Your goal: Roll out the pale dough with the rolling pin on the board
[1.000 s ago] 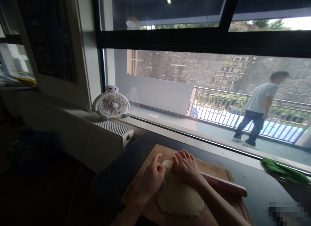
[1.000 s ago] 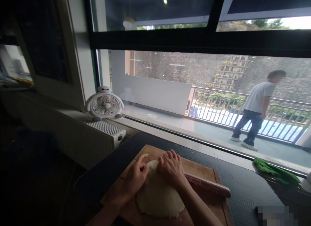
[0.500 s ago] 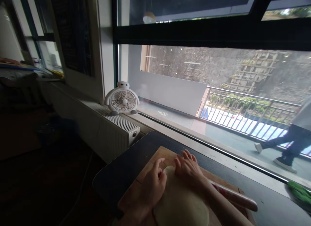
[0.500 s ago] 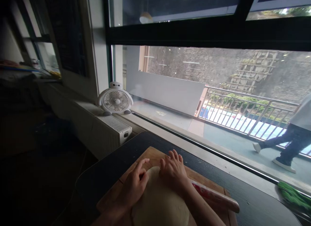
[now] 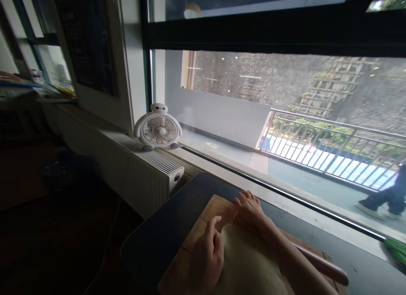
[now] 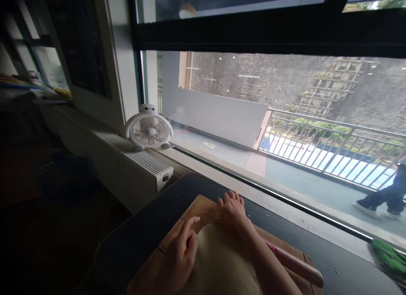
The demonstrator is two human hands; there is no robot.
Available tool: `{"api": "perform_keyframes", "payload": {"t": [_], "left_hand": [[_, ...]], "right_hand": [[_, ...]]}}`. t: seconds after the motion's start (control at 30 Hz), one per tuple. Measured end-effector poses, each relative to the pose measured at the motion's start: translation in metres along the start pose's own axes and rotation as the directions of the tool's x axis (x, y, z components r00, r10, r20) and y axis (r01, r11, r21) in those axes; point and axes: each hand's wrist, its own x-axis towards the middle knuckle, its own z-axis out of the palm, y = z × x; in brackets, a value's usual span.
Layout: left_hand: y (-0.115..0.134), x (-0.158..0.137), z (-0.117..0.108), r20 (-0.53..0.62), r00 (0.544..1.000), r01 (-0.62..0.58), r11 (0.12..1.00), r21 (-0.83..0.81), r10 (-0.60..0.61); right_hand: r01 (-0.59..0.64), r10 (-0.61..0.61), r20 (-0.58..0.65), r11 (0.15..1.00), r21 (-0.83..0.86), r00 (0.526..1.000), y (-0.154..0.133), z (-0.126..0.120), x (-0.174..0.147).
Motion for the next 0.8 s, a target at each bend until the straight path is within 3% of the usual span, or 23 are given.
{"api": "perform_keyframes", "payload": {"t": [0.07,0.17,0.27,0.33,0.4,0.47,0.57,0.63,0.7,0.8], "left_hand": [[-0.004,0.000,0.000,0.026,1.000,-0.001,1.000,-0.011,0.002],[-0.009,0.000,0.001,0.065,0.998,0.003,1.000,-0.017,-0.002],[-0.009,-0.001,0.002,0.072,0.997,-0.011,0.999,-0.050,0.015],[-0.006,0.000,0.000,0.057,0.998,-0.022,0.997,-0.068,0.026],[-0.003,0.000,-0.004,0.045,0.998,-0.036,0.997,-0.074,0.039],[0.000,0.001,-0.006,0.024,0.998,-0.058,0.995,-0.083,0.061],[0.001,0.000,-0.008,0.019,0.997,-0.067,0.994,-0.092,0.069],[0.001,-0.002,-0.007,0.018,0.998,-0.055,0.995,-0.078,0.056],[0.003,-0.001,-0.008,0.026,0.999,-0.044,0.998,-0.044,0.045],[0.008,0.008,-0.012,0.077,0.997,-0.006,0.999,0.049,0.002]], "right_hand": [[-0.041,0.041,0.023,0.999,0.008,0.999,-0.002,0.000,-0.001],[-0.004,0.004,0.023,1.000,-0.005,1.000,-0.014,0.011,-0.037],[-0.007,-0.003,-0.170,0.998,-0.060,0.986,-0.019,0.018,-0.061],[-0.119,0.103,-0.239,0.991,-0.055,0.966,-0.011,0.011,-0.050],[-0.295,0.295,-0.180,0.955,0.025,0.938,0.001,0.001,-0.029],[-0.359,0.363,-0.144,0.932,0.050,0.921,0.008,-0.004,-0.017],[-0.275,0.281,-0.114,0.959,0.062,0.953,-0.003,0.004,-0.029],[-0.148,0.156,-0.179,0.987,0.058,0.971,-0.011,0.013,-0.042],[-0.102,0.106,-0.281,0.994,0.028,0.954,-0.008,0.013,-0.042],[-0.191,0.175,-0.396,0.982,-0.002,0.901,0.019,0.000,-0.022]]}}
